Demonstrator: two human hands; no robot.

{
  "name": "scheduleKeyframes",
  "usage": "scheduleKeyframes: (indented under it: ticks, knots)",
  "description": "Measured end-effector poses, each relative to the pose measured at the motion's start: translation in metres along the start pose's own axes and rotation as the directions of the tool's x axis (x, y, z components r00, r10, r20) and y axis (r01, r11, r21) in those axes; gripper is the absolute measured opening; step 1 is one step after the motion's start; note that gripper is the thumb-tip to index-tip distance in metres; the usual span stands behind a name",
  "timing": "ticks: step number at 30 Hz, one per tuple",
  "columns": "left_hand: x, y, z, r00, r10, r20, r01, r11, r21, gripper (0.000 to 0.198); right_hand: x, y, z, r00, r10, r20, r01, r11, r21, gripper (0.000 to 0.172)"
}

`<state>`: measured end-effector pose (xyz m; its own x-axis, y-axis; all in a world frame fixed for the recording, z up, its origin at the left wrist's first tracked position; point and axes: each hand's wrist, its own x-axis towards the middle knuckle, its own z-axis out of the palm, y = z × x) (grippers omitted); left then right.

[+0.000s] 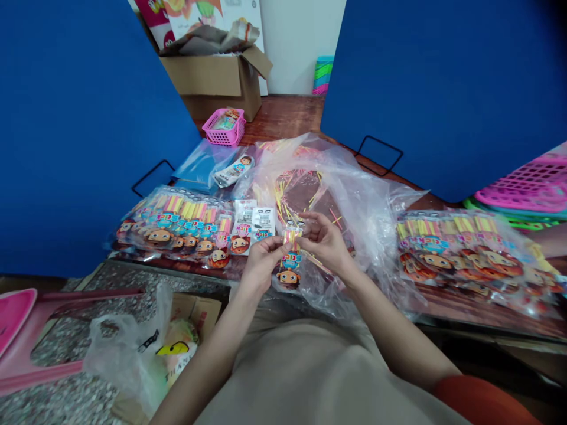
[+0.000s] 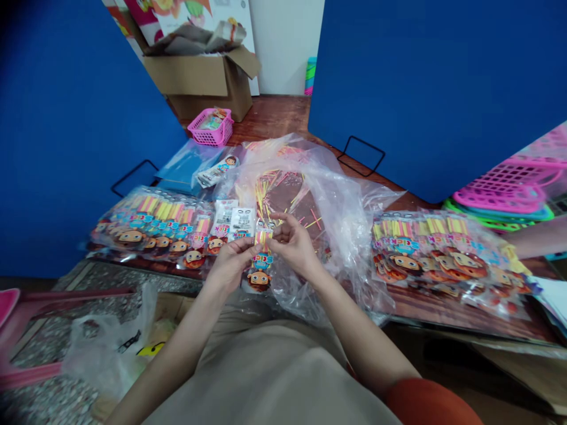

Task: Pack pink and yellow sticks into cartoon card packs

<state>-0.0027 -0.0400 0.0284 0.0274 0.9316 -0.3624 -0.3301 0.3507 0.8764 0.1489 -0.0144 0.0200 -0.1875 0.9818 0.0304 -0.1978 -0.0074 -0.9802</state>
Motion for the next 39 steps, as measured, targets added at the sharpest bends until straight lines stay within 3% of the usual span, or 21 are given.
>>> scheduleKeyframes:
  ticks: [19,39]
  knots:
    - [0.002,-0.003,0.000,1.000,0.011,0.006,-0.011,1.000,0.005,0.035,0.001,-0.002,0.004,0.996,-0.083,-0.024,0.081,0.993,-0.083,0.045]
    - [0.004,-0.010,-0.001,1.000,0.025,0.004,-0.025,1.000,0.000,0.036,-0.001,0.002,0.005,0.999,-0.049,-0.017,0.047,0.994,-0.094,0.050]
